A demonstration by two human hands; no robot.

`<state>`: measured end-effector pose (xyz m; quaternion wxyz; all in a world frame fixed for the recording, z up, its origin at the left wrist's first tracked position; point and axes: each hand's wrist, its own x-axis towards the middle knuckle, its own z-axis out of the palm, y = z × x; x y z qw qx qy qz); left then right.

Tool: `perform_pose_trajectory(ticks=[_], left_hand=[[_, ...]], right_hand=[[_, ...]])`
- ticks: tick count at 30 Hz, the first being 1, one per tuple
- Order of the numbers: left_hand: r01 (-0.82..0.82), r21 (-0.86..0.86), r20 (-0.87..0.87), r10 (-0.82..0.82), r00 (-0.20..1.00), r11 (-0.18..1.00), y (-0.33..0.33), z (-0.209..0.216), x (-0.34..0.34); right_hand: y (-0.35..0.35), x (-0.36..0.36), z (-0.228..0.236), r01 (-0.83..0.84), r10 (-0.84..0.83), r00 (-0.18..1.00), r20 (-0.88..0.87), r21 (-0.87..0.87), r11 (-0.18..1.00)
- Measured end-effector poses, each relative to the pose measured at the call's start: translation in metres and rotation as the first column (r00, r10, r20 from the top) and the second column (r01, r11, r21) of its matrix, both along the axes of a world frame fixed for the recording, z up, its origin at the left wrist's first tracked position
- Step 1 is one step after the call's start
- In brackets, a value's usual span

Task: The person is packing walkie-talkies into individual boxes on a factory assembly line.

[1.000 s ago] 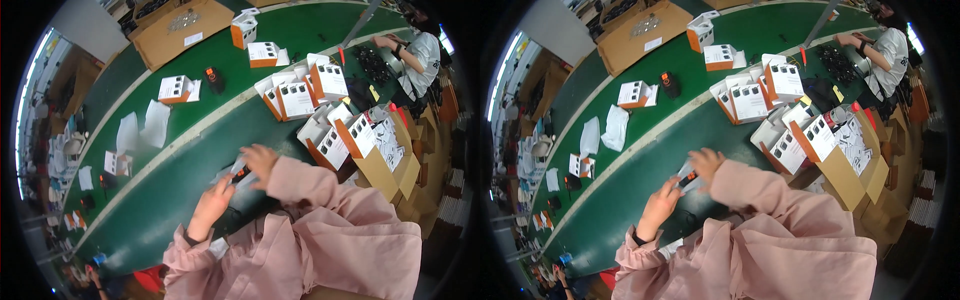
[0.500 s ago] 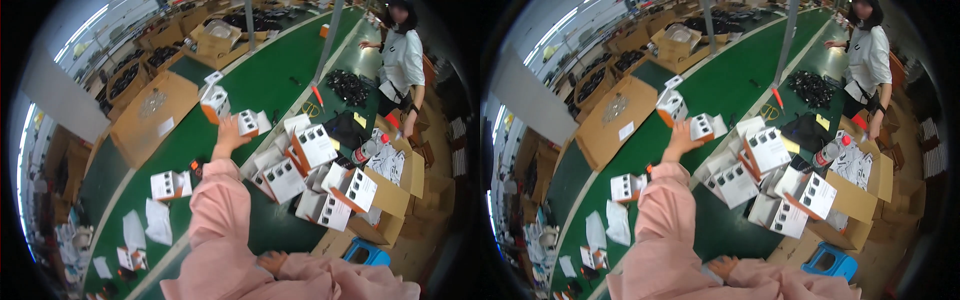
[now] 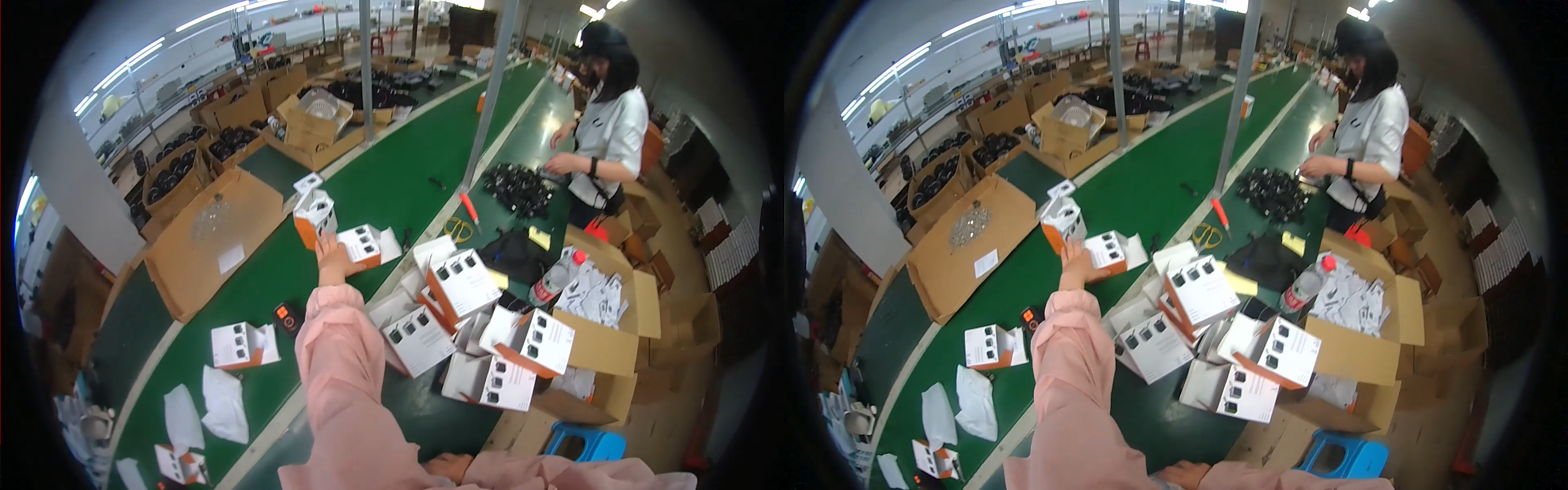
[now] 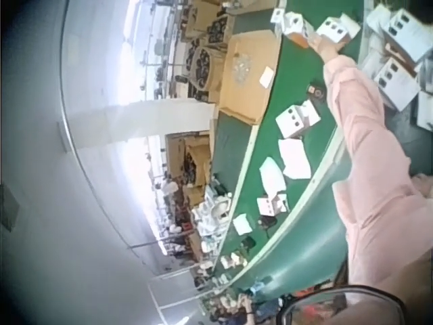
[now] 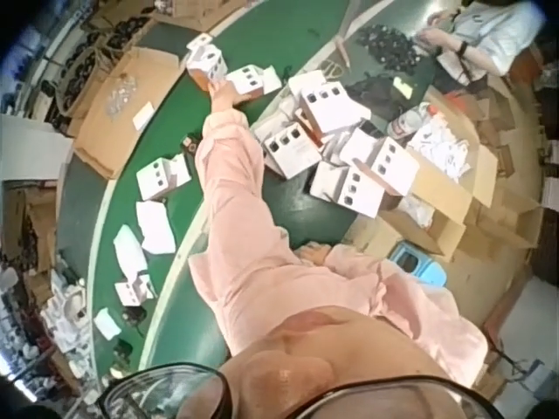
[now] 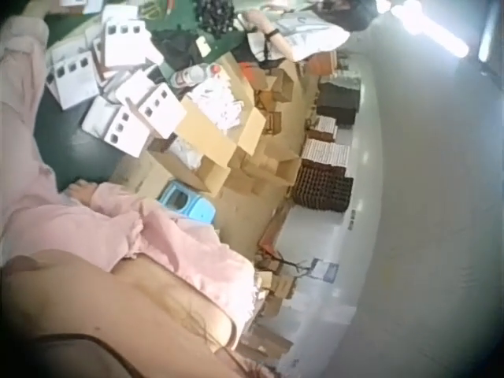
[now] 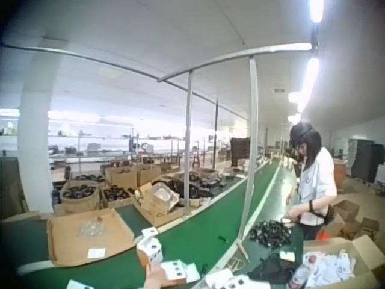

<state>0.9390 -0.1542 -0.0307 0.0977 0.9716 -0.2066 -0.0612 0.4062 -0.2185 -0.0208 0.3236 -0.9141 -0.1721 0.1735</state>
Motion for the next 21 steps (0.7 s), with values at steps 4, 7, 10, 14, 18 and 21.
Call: perform_pose_trajectory(ticks=[4,7,10,14,18,21], left_hand=[[0.069,-0.162,-0.071,-0.081,0.994,0.984,-0.005,-0.004,0.02],[-0.041,-0.054,-0.129,0.034,0.991,0.998,0.007,-0.013,0.035],[-0.189,-0.067,-0.235,0.169,0.957,0.98,0.014,0.001,0.013],[-0.195,-0.363,-0.058,0.186,0.981,0.911,0.054,0.051,-0.051],[-0.081,-0.572,0.251,0.268,0.93,0.816,0.108,0.12,-0.165],[-0.14,-0.68,0.185,0.352,0.917,0.72,0.133,0.113,-0.29]], right_hand=[[-0.003,0.002,-0.006,-0.035,0.027,0.997,-0.077,-0.104,0.994],[-0.008,0.009,-0.006,-0.049,0.023,0.983,-0.185,-0.133,0.99],[-0.014,0.016,-0.006,-0.052,0.022,0.943,-0.333,-0.082,0.995],[-0.024,0.022,-0.002,-0.108,0.126,0.855,-0.504,0.065,0.992],[-0.027,0.054,0.082,-0.133,0.227,0.848,-0.478,0.222,0.966],[-0.044,0.05,0.053,-0.276,0.238,0.96,0.147,0.369,0.888]])
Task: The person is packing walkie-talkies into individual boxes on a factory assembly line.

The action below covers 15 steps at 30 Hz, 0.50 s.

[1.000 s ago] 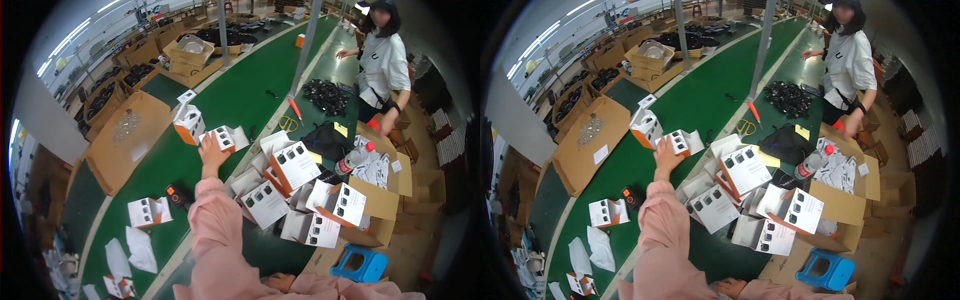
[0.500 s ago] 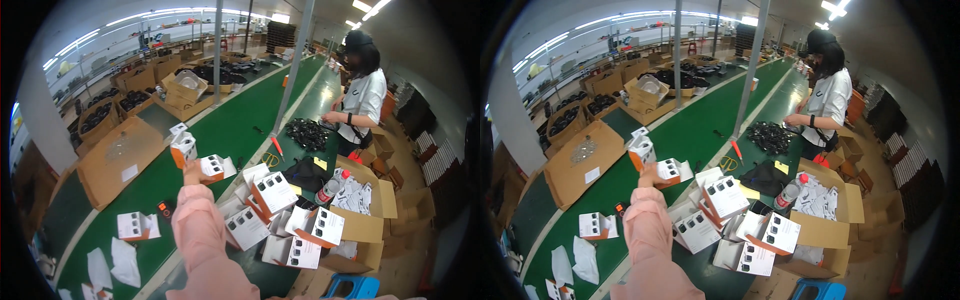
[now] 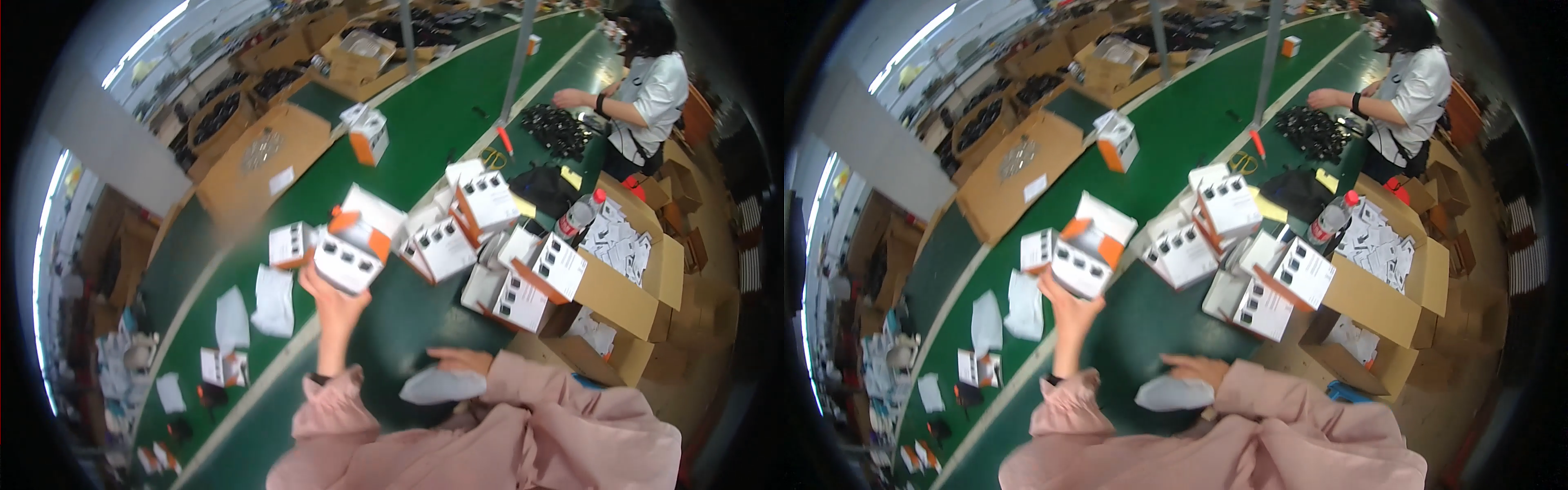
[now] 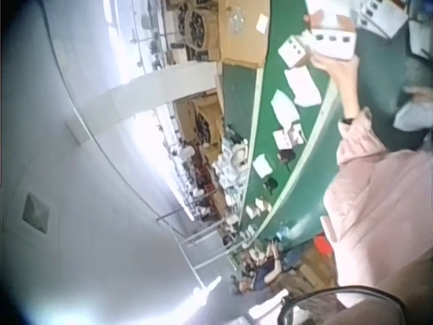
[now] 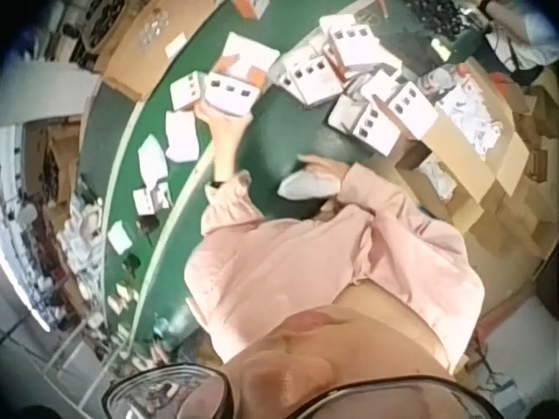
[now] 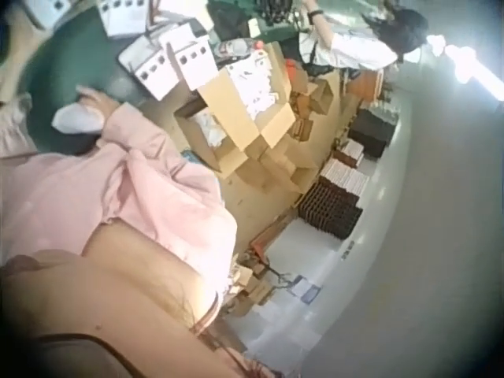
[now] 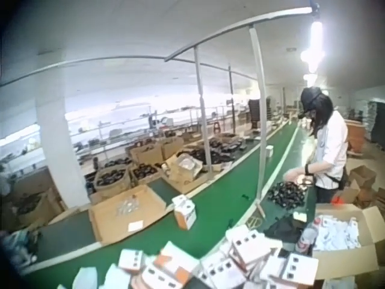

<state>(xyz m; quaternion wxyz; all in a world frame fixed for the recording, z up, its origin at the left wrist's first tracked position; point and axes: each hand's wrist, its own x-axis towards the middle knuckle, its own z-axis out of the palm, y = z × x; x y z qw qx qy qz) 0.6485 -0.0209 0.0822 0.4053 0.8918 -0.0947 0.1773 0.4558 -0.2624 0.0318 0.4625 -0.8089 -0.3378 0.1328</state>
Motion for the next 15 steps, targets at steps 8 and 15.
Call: perform_pose_trajectory(ticks=[8,15], left_hand=[[-0.561,-0.094,-0.541,0.431,0.722,0.823,0.007,-0.192,-0.221],[-0.154,-0.281,-0.339,0.052,0.939,0.947,0.078,-0.079,-0.233]], right_hand=[[0.094,0.061,0.071,-0.388,0.381,0.909,-0.168,-0.672,0.63],[0.117,0.059,0.045,-0.341,0.547,0.836,-0.035,-0.815,0.468]])
